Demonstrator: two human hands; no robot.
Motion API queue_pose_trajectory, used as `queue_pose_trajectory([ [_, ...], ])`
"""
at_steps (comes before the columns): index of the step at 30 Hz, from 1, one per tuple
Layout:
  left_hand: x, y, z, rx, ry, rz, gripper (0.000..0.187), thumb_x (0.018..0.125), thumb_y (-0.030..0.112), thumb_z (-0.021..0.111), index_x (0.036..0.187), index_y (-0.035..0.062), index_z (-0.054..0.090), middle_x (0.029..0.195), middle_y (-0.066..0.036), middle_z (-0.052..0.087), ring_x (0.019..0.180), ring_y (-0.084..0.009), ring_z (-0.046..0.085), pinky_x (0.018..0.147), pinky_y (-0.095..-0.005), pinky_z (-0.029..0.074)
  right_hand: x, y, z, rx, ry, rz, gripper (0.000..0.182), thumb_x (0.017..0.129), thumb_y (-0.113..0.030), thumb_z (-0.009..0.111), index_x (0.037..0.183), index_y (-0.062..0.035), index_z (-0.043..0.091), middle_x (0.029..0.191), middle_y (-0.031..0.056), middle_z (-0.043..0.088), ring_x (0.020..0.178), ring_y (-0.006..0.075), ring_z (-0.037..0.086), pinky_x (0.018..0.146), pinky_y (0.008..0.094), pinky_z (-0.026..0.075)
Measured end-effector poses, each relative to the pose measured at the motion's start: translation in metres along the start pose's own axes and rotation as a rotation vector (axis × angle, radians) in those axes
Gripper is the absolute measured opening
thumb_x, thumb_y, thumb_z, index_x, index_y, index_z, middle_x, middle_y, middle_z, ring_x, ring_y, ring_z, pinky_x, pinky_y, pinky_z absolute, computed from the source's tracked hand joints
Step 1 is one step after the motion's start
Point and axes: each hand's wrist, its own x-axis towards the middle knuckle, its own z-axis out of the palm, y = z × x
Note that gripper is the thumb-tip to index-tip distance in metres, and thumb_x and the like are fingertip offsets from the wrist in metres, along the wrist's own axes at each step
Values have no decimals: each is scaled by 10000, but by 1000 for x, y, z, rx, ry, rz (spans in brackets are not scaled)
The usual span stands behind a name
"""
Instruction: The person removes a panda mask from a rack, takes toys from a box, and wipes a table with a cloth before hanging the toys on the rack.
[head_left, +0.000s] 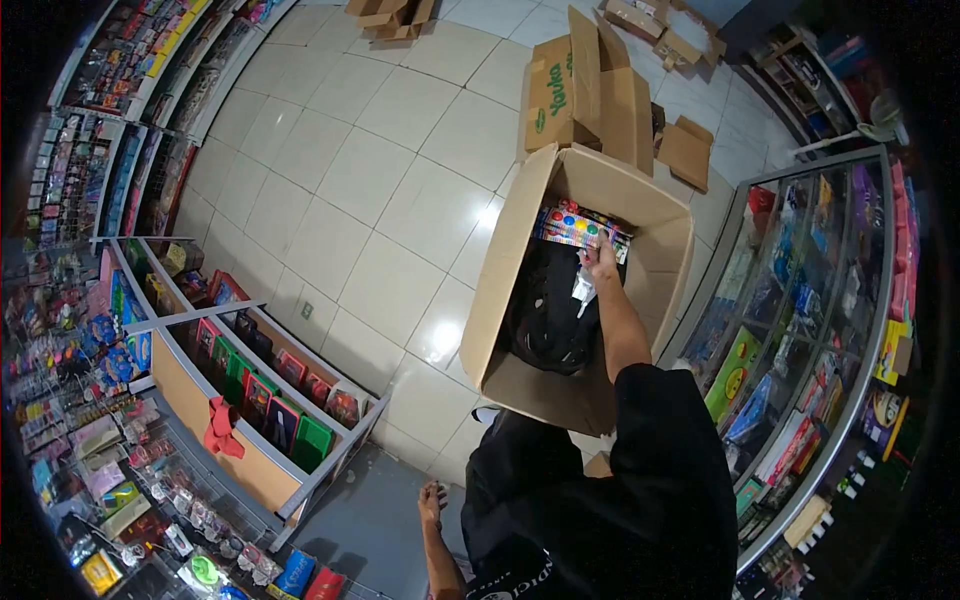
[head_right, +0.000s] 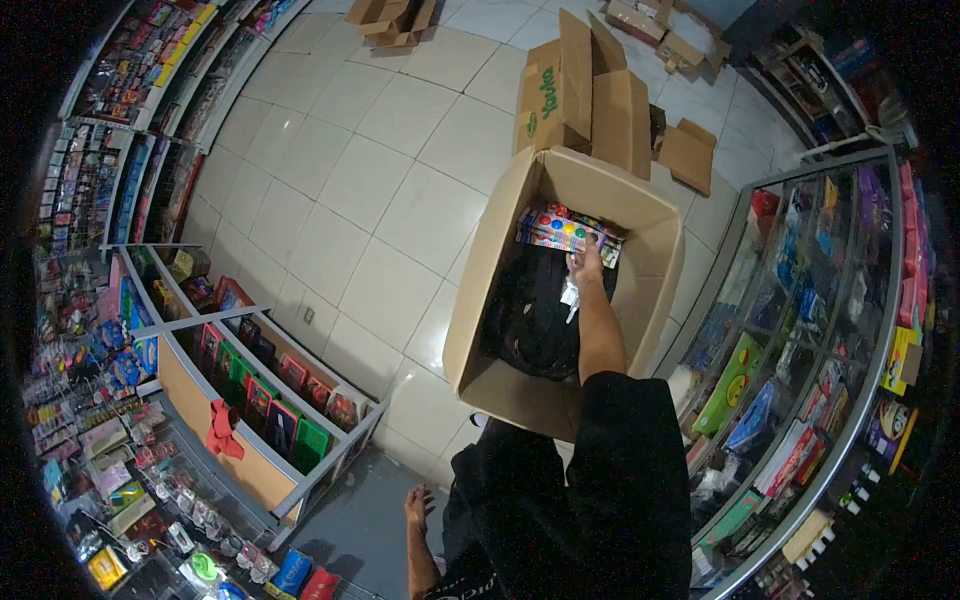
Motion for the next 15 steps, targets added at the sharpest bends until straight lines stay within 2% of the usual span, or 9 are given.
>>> queue_pose_trajectory([
  [1, -1, 2, 3, 4, -4, -12, 424, 952, 437, 588, 1209, 99, 592, 1151, -115, 653, 1012, -263, 631, 836, -426, 518, 7, 0, 4, 51, -45, 16, 519, 844, -430, 745, 1256, -186, 545, 1291, 45, 516, 1274, 220, 413, 981, 394, 453],
  [4, 0, 16, 15, 38, -46, -31, 449, 952, 446, 586, 1218, 84, 591, 1130, -115, 662, 1001, -258, 639, 821, -415, 524, 33, 1, 5, 12, -13, 65, 505, 835, -464, 740, 1227, -191, 575, 1295, 40, 521, 1218, 218, 475, 971, 394, 449],
  [5, 0, 22, 19, 63, -77, -35, 457, 951, 450, 587, 1219, 79, 590, 1119, -114, 665, 995, -254, 642, 814, -408, 527, 48, 4, 1, 20, -58, 77, 459, 839, -415, 750, 1183, -152, 599, 1273, 67, 529, 1128, 251, 540, 939, 407, 457],
  [8, 10, 45, 32, 137, -121, 4, 405, 964, 397, 578, 1198, 68, 593, 1072, -102, 676, 943, -230, 655, 770, -364, 529, 57, 6, 6, -89, 141, 66, 292, 837, -461, 727, 918, -199, 628, 896, -8, 624, 773, 166, 546, 681, 309, 490],
  [9, 15, 53, 35, 161, -126, 26, 374, 971, 369, 572, 1187, 64, 595, 1053, -96, 680, 920, -219, 660, 751, -346, 529, 70, 6, 10, -104, 319, 84, 298, 819, -406, 766, 905, -158, 624, 880, 16, 616, 777, 178, 564, 630, 314, 483],
  [11, 21, 70, 40, 151, -131, 155, 388, 973, 377, 567, 1195, 61, 593, 1048, -97, 680, 912, -217, 660, 750, -347, 528, 68, 12, 26, -8, 489, 25, 338, 797, -387, 792, 945, -138, 617, 915, 34, 612, 807, 178, 573, 615, 321, 477],
  [15, 22, 112, 53, 176, -118, 307, 403, 974, 399, 552, 1212, 77, 598, 1039, -104, 681, 922, -217, 664, 750, -342, 528, 62, 14, 27, 12, 426, 1, 442, 788, -400, 786, 1054, -125, 564, 1020, 68, 595, 824, 216, 574, 656, 365, 446],
])
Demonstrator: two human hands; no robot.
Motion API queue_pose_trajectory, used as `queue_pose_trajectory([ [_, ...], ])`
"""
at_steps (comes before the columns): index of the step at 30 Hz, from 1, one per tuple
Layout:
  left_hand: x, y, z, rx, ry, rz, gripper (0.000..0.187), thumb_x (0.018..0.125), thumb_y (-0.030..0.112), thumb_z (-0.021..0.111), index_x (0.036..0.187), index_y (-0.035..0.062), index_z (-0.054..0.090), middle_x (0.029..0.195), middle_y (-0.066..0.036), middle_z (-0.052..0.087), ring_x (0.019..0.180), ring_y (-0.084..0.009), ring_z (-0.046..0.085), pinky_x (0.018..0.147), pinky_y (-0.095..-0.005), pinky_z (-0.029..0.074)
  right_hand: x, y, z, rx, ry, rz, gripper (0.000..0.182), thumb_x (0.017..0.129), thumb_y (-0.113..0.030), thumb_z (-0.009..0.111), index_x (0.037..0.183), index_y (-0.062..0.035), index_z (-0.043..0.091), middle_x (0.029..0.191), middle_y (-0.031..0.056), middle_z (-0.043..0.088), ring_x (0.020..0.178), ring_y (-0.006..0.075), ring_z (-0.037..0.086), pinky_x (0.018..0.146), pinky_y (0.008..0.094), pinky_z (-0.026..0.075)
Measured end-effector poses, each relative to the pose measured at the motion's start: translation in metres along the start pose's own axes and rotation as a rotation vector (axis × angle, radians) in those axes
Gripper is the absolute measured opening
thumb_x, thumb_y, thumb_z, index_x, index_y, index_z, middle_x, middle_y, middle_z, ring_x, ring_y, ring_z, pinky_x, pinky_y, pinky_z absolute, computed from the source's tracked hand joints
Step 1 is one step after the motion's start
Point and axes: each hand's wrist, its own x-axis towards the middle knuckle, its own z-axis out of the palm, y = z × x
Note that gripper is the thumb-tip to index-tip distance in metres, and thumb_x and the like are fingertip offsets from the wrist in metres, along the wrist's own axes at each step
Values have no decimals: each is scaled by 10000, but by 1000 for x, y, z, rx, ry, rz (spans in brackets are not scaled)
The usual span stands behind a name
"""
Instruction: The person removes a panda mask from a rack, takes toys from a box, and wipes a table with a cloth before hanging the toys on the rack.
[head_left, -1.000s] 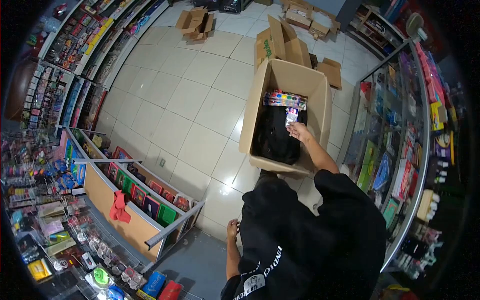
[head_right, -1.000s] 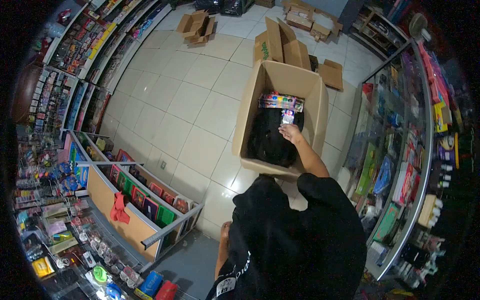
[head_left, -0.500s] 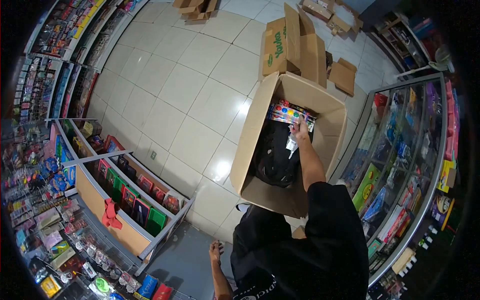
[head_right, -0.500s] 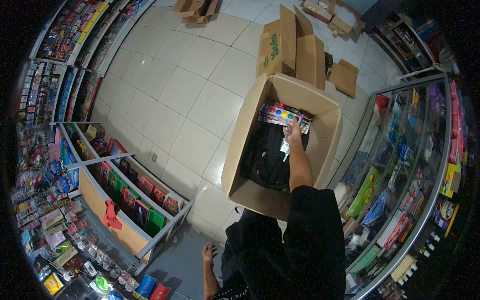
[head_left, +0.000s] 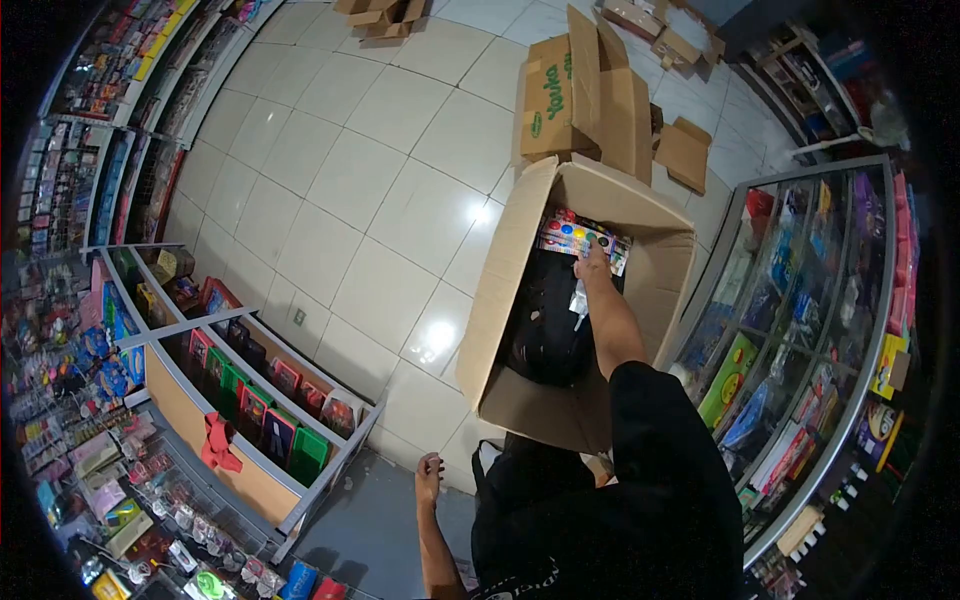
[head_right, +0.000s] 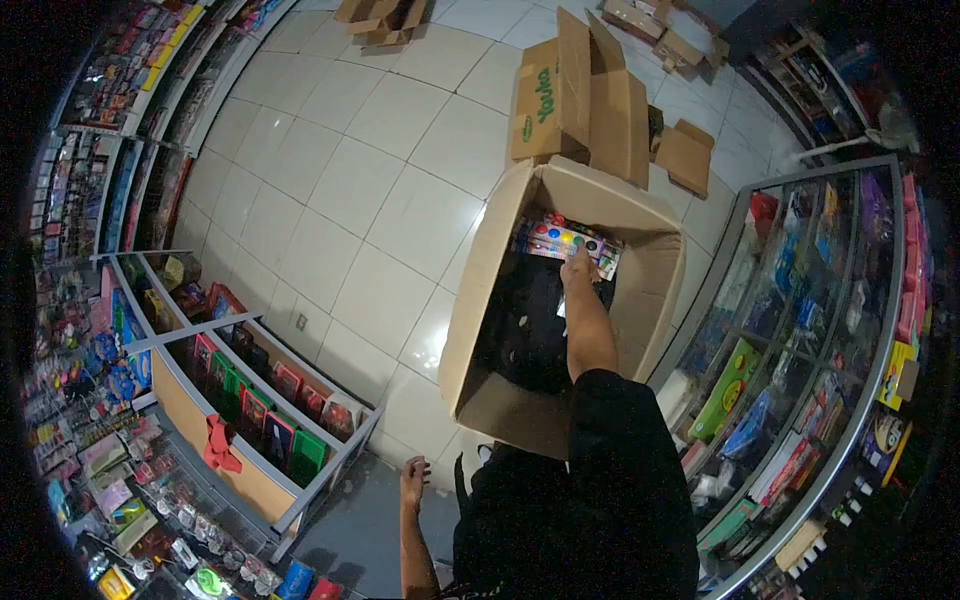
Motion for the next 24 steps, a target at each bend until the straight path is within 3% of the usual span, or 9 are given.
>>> queue_pose_trajectory([
  [3, 1, 16, 0, -6, 15, 30, 404, 968, 410, 556, 1208, 90, 606, 1034, -100, 684, 934, -214, 666, 747, -339, 528, 5, 2, -2, 39, -55, -1, 528, 781, -410, 781, 1136, -116, 523, 1099, 94, 583, 837, 244, 575, 686, 397, 423],
  [6, 4, 10, 2, 12, 8, 9, 405, 961, 415, 567, 1201, 92, 612, 1022, -95, 687, 931, -206, 667, 744, -337, 528, 55, 4, 0, 130, -311, 70, 620, 815, -265, 786, 1316, -56, 487, 1366, 132, 523, 987, 247, 627, 920, 401, 513],
  [8, 3, -10, 3, 4, 9, -35, 382, 956, 393, 581, 1189, 92, 619, 1008, -84, 691, 917, -193, 667, 738, -336, 530, 17, -5, -1, 27, -414, -67, 312, 830, -417, 737, 968, -179, 588, 944, -3, 542, 754, 154, 495, 655, 324, 381],
  [10, 2, -32, 7, -36, -21, -66, 367, 959, 377, 581, 1186, 91, 619, 1009, -77, 691, 910, -194, 668, 737, -336, 533, 30, 8, -2, 156, -629, -168, 536, 877, -315, 712, 1301, -33, 543, 1289, 73, 607, 1044, 223, 605, 909, 317, 470],
  [11, -1, -44, 6, -48, -37, -84, 360, 960, 369, 581, 1185, 91, 620, 1009, -74, 691, 907, -194, 669, 736, -336, 534, 12, -9, -9, -38, -367, -136, 287, 820, -454, 746, 711, -250, 577, 629, -91, 437, 588, 83, 365, 477, 272, 266],
  [13, -9, -53, 2, -37, -90, -165, 366, 998, 341, 538, 1238, 67, 570, 1122, -137, 666, 972, -246, 657, 817, -389, 539, -19, -18, -12, -127, -278, -104, 280, 824, -456, 745, 740, -247, 580, 609, -68, 428, 568, 108, 370, 467, 277, 269],
  [17, -19, -63, 8, -46, -97, -234, 392, 986, 376, 557, 1234, 72, 569, 1111, -121, 664, 953, -232, 653, 795, -384, 538, -50, -18, -29, 9, -287, -166, 397, 846, -281, 753, 1087, -30, 563, 896, 78, 639, 707, 205, 613, 558, 299, 453],
  [22, -13, -71, 11, -133, -73, -208, 421, 974, 414, 572, 1228, 79, 566, 1100, -98, 653, 932, -212, 651, 770, -371, 533, -75, -24, -65, 200, -260, -312, 221, 906, -232, 683, 1047, -87, 594, 977, 69, 649, 908, 203, 620, 782, 387, 552],
  [24, -10, -63, 12, -134, -45, -142, 426, 974, 419, 570, 1228, 77, 564, 1104, -100, 644, 925, -215, 655, 761, -366, 536, -90, -35, -97, 200, -450, -351, 237, 904, -265, 688, 1043, -99, 591, 1020, 44, 610, 975, 184, 568, 811, 376, 550],
])
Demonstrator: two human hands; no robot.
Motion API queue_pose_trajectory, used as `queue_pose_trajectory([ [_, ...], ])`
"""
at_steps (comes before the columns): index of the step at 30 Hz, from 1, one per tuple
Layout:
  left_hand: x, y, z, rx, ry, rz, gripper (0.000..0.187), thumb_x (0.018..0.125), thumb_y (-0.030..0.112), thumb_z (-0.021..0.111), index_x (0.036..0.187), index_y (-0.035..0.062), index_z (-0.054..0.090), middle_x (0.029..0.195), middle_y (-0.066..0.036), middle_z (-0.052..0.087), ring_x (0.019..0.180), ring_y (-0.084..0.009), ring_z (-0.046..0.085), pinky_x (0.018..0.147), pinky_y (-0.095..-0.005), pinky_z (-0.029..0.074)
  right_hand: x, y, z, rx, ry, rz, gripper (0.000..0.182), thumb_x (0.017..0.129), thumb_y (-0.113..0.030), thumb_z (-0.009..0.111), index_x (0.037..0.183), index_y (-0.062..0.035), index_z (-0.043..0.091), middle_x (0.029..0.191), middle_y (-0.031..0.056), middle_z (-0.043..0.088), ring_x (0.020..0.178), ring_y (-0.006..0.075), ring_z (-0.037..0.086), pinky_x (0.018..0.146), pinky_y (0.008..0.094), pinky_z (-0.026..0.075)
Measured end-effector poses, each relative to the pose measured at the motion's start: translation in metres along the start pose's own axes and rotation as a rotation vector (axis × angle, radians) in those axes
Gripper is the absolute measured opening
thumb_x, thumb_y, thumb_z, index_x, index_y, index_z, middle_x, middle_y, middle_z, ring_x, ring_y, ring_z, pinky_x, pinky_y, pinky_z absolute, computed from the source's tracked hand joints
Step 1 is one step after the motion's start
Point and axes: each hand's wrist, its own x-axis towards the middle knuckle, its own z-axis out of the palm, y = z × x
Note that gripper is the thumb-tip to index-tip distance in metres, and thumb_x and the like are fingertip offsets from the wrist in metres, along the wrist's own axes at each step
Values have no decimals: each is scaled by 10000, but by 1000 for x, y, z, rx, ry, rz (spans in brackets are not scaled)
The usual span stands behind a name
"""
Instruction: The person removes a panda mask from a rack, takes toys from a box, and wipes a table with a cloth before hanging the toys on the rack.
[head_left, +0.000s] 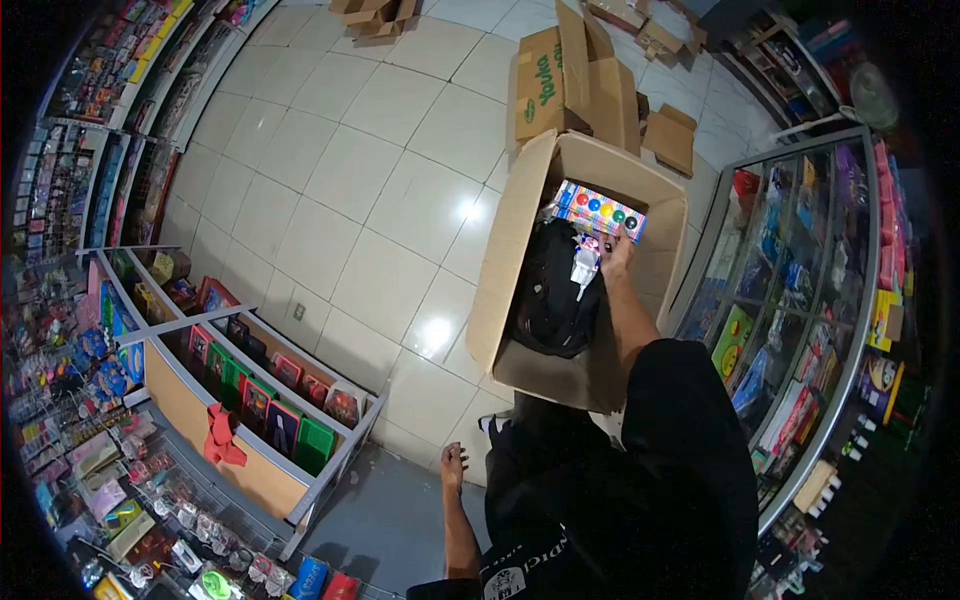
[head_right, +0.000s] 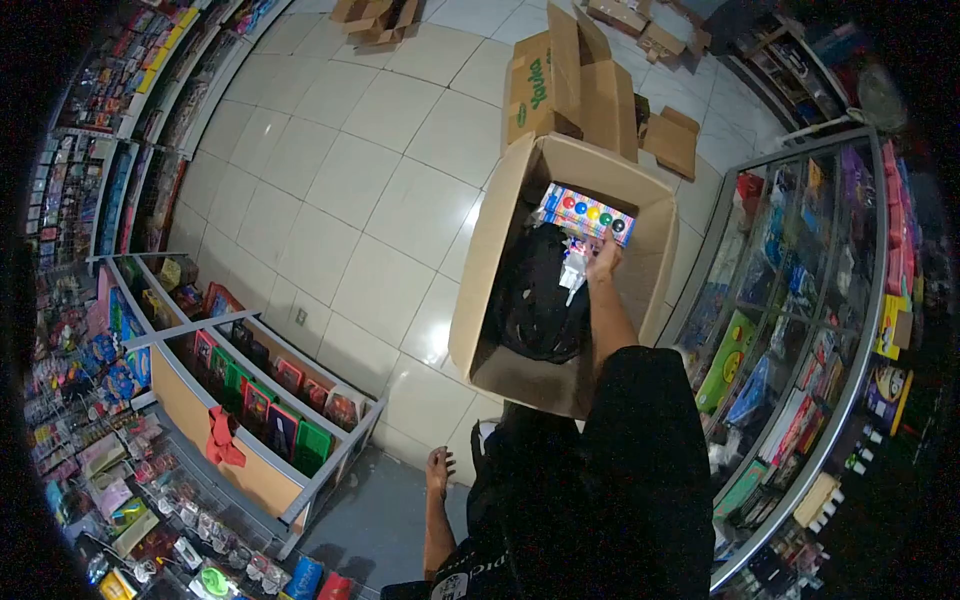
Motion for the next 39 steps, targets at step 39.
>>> queue_pose_trajectory([
  [39, -106, -38, -133, -1206, 68, 639, 579, 1016, 428, 496, 1456, 81, 350, 1213, -68, 605, 1042, -148, 633, 874, -310, 539, -641, 226, -80, -1312, -2043, 335, 608, 783, -160, 815, 1278, 0, 501, 1107, 88, 645, 988, 147, 633, 877, 300, 518],
])
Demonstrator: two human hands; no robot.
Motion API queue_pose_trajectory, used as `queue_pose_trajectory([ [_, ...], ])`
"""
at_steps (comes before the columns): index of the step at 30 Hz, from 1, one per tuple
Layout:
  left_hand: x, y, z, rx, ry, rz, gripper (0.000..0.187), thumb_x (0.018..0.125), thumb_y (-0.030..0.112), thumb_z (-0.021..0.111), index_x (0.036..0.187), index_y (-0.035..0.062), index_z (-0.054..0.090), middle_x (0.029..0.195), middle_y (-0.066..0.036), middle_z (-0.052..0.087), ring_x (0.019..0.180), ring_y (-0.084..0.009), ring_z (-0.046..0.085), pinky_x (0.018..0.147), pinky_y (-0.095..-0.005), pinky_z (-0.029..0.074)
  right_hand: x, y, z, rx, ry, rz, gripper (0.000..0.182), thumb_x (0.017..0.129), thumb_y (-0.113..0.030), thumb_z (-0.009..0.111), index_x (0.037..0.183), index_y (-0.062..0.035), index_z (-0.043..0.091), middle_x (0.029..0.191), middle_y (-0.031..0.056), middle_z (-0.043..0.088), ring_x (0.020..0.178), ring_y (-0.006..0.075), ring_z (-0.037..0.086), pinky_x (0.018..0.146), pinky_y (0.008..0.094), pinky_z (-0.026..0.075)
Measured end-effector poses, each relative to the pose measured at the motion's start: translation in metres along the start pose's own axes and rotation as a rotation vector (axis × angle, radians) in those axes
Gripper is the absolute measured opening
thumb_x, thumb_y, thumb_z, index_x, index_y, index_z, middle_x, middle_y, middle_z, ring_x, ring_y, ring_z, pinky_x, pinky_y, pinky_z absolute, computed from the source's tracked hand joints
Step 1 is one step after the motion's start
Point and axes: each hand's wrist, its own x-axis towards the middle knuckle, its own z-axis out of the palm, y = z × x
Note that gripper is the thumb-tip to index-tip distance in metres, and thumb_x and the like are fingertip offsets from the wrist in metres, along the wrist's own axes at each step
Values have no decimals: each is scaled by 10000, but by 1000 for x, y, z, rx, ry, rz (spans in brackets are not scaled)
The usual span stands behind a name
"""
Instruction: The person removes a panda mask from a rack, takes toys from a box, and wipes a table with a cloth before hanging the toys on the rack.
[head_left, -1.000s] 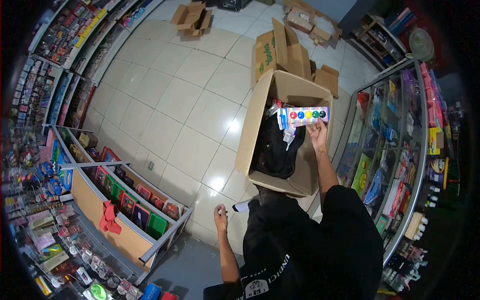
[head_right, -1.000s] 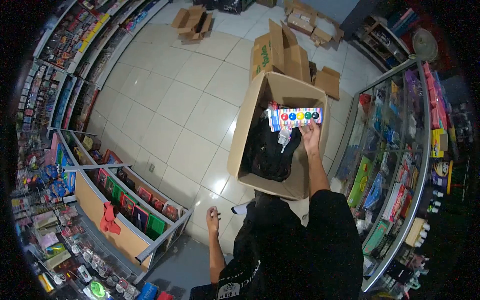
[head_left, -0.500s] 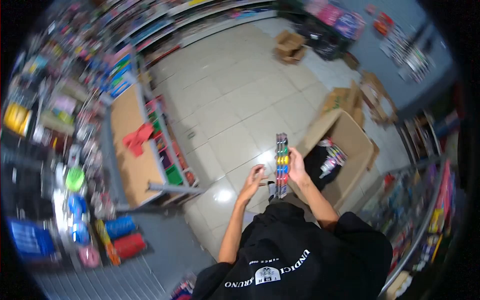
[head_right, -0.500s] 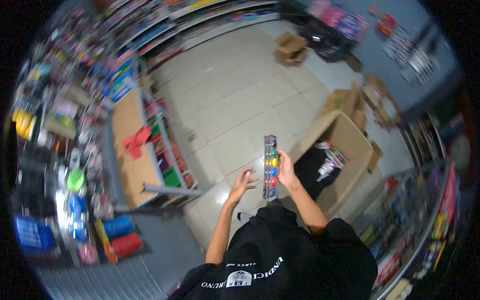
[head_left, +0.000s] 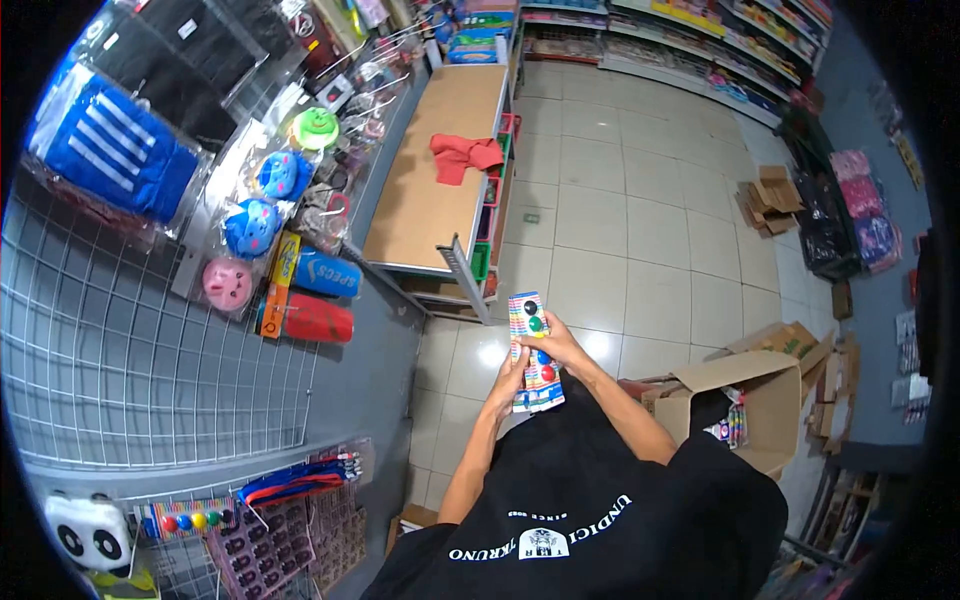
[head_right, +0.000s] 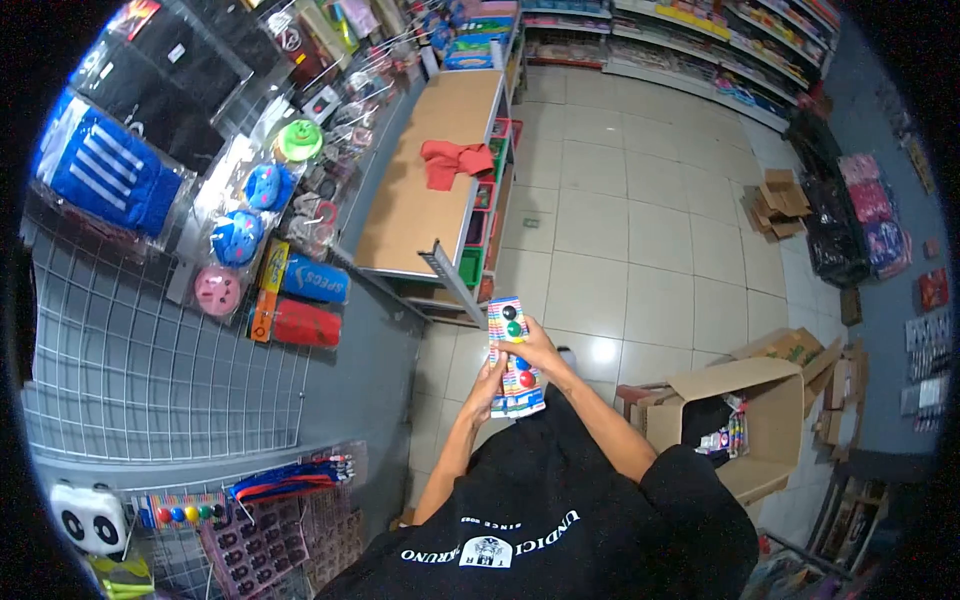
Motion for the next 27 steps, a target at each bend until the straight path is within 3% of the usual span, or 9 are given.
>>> queue_pose_trajectory([
  [1, 1, 3, -2, -8, 54, 10, 473, 1018, 386, 509, 1372, 81, 432, 1145, -47, 634, 983, -132, 655, 835, -300, 561, 10, 0, 0, -29, -4, -10, 619, 768, -149, 823, 1277, 3, 504, 1102, 89, 650, 980, 151, 638, 877, 301, 520],
  [4, 14, 17, -10, -43, 69, 66, 444, 1024, 357, 507, 1348, 59, 453, 1157, -60, 634, 979, -133, 656, 831, -300, 562, 34, -9, 3, -135, 67, -44, 569, 756, -69, 783, 1248, 15, 509, 1068, 100, 665, 943, 160, 655, 844, 305, 536],
  [8, 37, 45, -13, -118, 111, 123, 396, 1020, 275, 535, 1317, 20, 473, 1176, -98, 624, 1011, -162, 644, 856, -312, 554, 73, -22, -10, 52, 78, 16, 528, 745, -62, 778, 1190, 21, 505, 1010, 112, 665, 896, 173, 669, 776, 302, 552],
  [11, 76, 61, -23, -101, 135, 219, 391, 1014, 261, 546, 1312, 20, 472, 1171, -102, 624, 1014, -164, 642, 851, -318, 557, 116, -28, -24, 126, 23, 42, 488, 755, -55, 764, 1167, 15, 512, 987, 113, 666, 860, 167, 673, 751, 300, 556],
  [18, 190, 111, -11, -232, 319, 271, 402, 936, 67, 635, 1299, 15, 468, 1147, -109, 638, 985, -196, 672, 817, -347, 578, 248, -70, -65, 43, 31, 150, 470, 747, -62, 755, 1149, -6, 518, 940, 96, 666, 804, 164, 669, 742, 321, 555],
  [21, 224, 132, -10, -287, 333, 293, 429, 894, 14, 667, 1277, 30, 474, 1094, -87, 648, 982, -180, 666, 804, -340, 579, 292, -102, -72, 56, -65, 192, 540, 726, -54, 774, 1188, 7, 500, 961, 110, 666, 842, 179, 671, 750, 326, 553],
  [22, 234, 141, -11, -302, 368, 279, 490, 889, 7, 667, 1325, 28, 446, 1159, -119, 639, 991, -224, 675, 815, -364, 588, 304, -114, -68, 42, -86, 195, 555, 724, -53, 777, 1197, 10, 495, 966, 112, 665, 849, 182, 671, 751, 325, 552],
  [27, 269, 170, -18, -202, 502, 228, 544, 833, 2, 725, 1306, 32, 458, 1140, -97, 647, 1003, -188, 651, 854, -332, 554, 371, -122, -39, -93, -324, 189, 616, 715, -35, 808, 1233, 15, 478, 1070, 128, 655, 924, 198, 669, 789, 326, 555],
])
